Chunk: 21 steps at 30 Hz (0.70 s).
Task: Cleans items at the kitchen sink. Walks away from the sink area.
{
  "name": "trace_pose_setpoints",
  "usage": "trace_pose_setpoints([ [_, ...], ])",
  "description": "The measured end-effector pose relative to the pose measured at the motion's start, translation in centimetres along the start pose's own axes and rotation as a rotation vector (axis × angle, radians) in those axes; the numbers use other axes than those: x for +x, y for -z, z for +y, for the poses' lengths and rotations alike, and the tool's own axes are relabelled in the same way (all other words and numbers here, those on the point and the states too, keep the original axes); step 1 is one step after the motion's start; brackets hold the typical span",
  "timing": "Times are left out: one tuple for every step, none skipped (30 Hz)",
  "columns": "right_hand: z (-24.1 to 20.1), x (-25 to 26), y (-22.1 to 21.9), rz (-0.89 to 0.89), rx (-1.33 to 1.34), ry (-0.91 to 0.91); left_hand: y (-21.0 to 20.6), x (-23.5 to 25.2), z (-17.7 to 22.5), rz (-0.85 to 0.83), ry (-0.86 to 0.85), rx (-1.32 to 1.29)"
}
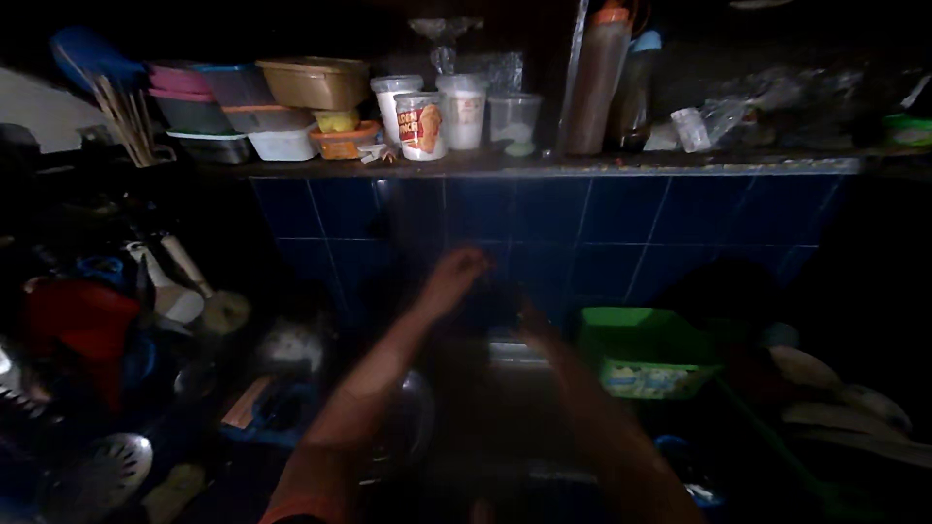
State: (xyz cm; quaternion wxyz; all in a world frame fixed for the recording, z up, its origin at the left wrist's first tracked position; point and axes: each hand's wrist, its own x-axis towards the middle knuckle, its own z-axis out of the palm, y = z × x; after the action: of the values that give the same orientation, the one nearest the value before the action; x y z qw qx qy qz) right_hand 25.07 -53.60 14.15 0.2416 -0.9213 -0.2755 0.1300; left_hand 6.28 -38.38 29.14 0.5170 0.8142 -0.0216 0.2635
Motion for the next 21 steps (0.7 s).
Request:
trace_pose_setpoints([
  [0.5, -1.0, -0.1, 0.042, 0.058, 0.058, -0.8, -1.5, -1.9, -0.066, 0.074, -0.052],
  [1.0, -2.6, -0.5, 0.093, 0.168, 0.133, -1.7, -3.0, -3.7, -0.103, 0.143, -0.112],
  [1.5, -4.3, -1.2, 0.147, 0.330, 0.208, -2.7, -4.4, -5.4, -0.123, 0.212, -0.171],
  [1.8, -6.3, -2.1, 0.184, 0.525, 0.270, -3.8, -5.7, -6.9, -0.127, 0.277, -0.231],
  [2.1, -8.5, -2.9, 0.193, 0.702, 0.301, -5.2, -7.0, -8.2, -0.130, 0.334, -0.274],
  [2.5, -10.7, -3.6, 0.185, 0.841, 0.316, -6.9, -8.2, -9.1, -0.148, 0.375, -0.296],
  [3.1, -12.7, -4.2, 0.171, 0.928, 0.312, -8.7, -9.2, -9.5, -0.181, 0.406, -0.306],
  [3.9, -14.4, -4.9, 0.170, 0.976, 0.295, -10.5, -10.2, -9.7, -0.222, 0.433, -0.318],
  [4.9, -15.8, -5.6, 0.180, 0.999, 0.267, -12.4, -11.2, -9.6, -0.263, 0.459, -0.333],
  [6.0, -17.0, -6.2, 0.201, 1.006, 0.240, -14.2, -12.2, -9.5, -0.305, 0.481, -0.342],
  [7.2, -18.3, -6.7, 0.235, 1.000, 0.215, -16.0, -13.2, -9.2, -0.341, 0.501, -0.339],
  [8.6, -19.7, -7.0, 0.279, 0.987, 0.184, -17.7, -14.2, -9.1, -0.372, 0.517, -0.332],
  [10.0, -21.3, -7.3, 0.325, 0.968, 0.151, -19.4, -15.1, -8.7, -0.392, 0.531, -0.321],
  [11.2, -23.1, -7.2, 0.359, 0.965, 0.110, -20.9, -15.9, -8.2, -0.406, 0.540, -0.302],
  [12.1, -25.2, -7.0, 0.377, 0.981, 0.068, -22.4, -16.7, -8.0, -0.411, 0.539, -0.270],
  [13.0, -27.3, -6.8, 0.380, 1.005, 0.042, -23.9, -17.4, -8.0, -0.410, 0.526, -0.237],
  [13.9, -29.4, -6.8, 0.372, 1.009, 0.015, -25.2, -17.9, -8.2, -0.409, 0.529, -0.228],
  [14.8, -31.4, -7.2, 0.357, 0.976, -0.008, -26.4, -18.5, -8.5, -0.420, 0.544, -0.254],
  [15.7, -33.4, -7.9, 0.356, 0.932, -0.036, -27.4, -19.1, -8.7, -0.438, 0.544, -0.310],
  [16.3, -35.5, -8.6, 0.365, 0.884, -0.071, -28.2, -19.9, -8.7, -0.463, 0.541, -0.401],
  [16.7, -37.8, -9.2, 0.381, 0.847, -0.113, -28.9, -20.6, -8.1, -0.463, 0.568, -0.536],
])
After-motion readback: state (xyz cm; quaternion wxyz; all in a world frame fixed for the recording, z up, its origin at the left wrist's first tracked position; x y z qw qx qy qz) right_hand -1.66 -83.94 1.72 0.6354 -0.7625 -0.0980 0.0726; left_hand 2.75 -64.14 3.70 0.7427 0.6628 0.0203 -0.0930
